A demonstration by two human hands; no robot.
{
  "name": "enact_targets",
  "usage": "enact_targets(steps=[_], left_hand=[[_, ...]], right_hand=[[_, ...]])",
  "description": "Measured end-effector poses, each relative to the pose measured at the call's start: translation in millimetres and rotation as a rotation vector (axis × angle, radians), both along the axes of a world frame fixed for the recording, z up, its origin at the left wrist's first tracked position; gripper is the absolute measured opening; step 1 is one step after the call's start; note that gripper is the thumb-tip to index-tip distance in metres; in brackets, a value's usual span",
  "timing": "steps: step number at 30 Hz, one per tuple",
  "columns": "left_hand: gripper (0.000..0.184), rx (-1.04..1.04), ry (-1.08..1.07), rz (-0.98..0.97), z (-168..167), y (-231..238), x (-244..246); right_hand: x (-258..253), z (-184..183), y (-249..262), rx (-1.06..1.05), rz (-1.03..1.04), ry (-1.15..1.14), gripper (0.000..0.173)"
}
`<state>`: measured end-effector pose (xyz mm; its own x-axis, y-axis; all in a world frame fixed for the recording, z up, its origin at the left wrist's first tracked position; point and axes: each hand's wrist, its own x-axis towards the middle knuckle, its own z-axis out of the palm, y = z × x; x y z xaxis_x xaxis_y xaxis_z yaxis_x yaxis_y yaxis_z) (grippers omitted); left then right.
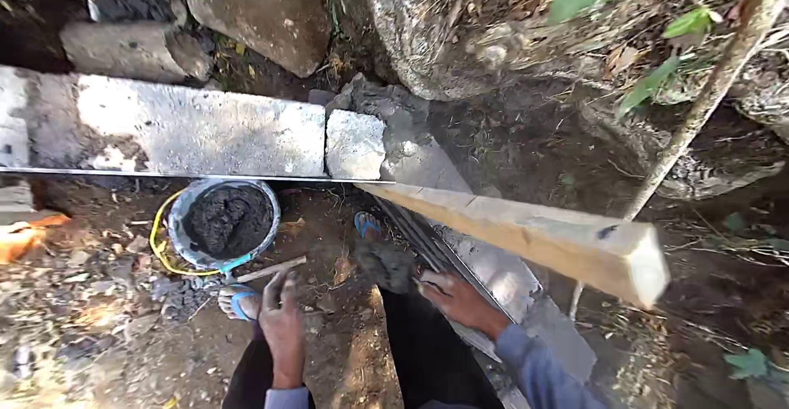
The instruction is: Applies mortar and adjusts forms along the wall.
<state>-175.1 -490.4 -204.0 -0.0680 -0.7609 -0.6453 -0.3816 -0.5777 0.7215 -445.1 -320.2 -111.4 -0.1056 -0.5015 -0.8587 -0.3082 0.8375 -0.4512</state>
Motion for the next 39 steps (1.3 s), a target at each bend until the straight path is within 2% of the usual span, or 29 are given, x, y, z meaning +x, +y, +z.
enact_targets(steps=[4,7,11,17,20,22,26,28,33,35,37,39], left_hand=[[0.041,-0.058,0.036,-0.207,29.5,-4.9,-71.6],[0.04,-0.056,-0.008,-0.281,42.6,-3.4,-91.2],[0.038,-0.055,-0.14,-0.352,45.3,10.0,-81.4],[0.036,0.051,-0.312,-0.316,63.9,32.2,-42.1],[0.035,0.131,-0.345,-0.274,64.9,44.6,-21.1],[0.035,0.162,-0.369,-0.256,67.7,52.0,-15.2],[0.035,0.211,-0.39,-0.256,59.8,67.5,-3.7],[0.034,0.216,-0.378,-0.246,53.3,72.4,-1.7],[0.033,0.204,-0.371,-0.271,48.1,73.7,-16.5],[0.033,0.199,-0.366,-0.287,48.3,68.1,-24.6],[0.033,0.2,-0.352,-0.3,47.6,62.8,-32.9],[0.032,0.204,-0.349,-0.325,44.4,58.9,-39.1]], right_hand=[[-47.6,20.1,58.9,0.041,-0.198,0.087,0.041],[-76.9,35.3,64.5,-0.008,-0.296,0.155,0.036],[-107.5,20.5,54.4,-0.106,-0.403,0.225,0.036],[-123.7,5.1,-8.0,-0.234,-0.6,0.341,0.04],[-121.6,-6.9,-44.0,-0.318,-0.591,0.497,0.042],[-117.0,-29.1,-69.9,-0.329,-0.543,0.577,0.042],[-115.4,-79.5,-124.8,-0.13,-0.398,0.506,0.049],[-119.6,-87.4,-136.4,-0.12,-0.373,0.511,0.047],[-137.2,-59.6,-92.0,-0.214,-0.505,0.443,0.046],[-150.1,-43.1,-67.0,-0.152,-0.53,0.369,0.044],[-154.6,-38.2,-48.3,-0.16,-0.425,0.358,0.046],[-152.6,-32.2,-52.7,-0.146,-0.29,0.337,0.048]])
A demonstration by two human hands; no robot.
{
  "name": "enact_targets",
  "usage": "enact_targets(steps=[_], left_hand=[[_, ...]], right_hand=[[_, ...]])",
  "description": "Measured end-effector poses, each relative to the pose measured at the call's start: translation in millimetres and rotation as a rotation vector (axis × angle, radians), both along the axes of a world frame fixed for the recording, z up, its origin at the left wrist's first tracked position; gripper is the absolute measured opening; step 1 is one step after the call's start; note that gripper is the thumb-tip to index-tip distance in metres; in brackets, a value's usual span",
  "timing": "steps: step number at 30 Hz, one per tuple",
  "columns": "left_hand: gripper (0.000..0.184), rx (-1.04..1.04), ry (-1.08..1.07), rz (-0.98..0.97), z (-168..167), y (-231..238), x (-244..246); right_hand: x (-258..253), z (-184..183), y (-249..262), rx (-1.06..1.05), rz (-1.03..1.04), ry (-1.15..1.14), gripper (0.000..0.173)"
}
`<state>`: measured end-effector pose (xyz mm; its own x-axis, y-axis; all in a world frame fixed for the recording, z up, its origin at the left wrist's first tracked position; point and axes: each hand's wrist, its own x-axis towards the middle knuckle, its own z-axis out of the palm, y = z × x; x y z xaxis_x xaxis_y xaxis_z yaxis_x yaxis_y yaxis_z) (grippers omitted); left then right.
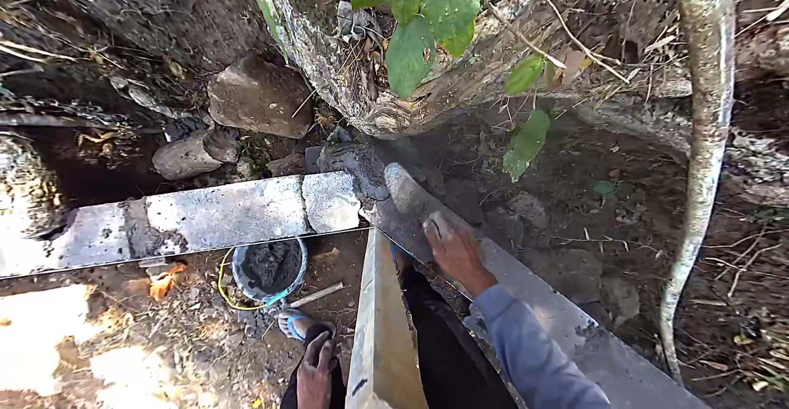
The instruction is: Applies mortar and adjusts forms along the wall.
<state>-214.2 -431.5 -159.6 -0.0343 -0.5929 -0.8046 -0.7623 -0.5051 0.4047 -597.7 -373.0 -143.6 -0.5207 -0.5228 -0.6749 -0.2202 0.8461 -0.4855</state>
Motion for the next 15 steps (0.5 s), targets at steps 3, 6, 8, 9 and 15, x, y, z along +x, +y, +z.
enact_targets(steps=[3,6,8,9,15], left_hand=[[0.03,0.01,-0.014,-0.026,-9.5,6.2,3.3],[0.03,0.022,-0.012,0.022,-32.5,18.7,29.0],[0.03,0.047,-0.029,0.071,-37.2,27.1,42.4],[0.03,0.064,-0.035,0.089,-37.5,29.7,45.0],[0.029,0.107,-0.047,0.116,-50.4,42.1,56.3]], right_hand=[[4.3,-9.2,-32.4,0.072,0.092,-0.012,0.047],[4.7,-23.6,-63.2,0.128,0.123,0.015,0.044],[4.0,-23.9,-75.1,0.173,0.135,0.003,0.043],[1.7,-23.2,-80.0,0.188,0.136,-0.007,0.043],[-14.1,-18.4,-108.7,0.238,0.141,-0.028,0.043]])
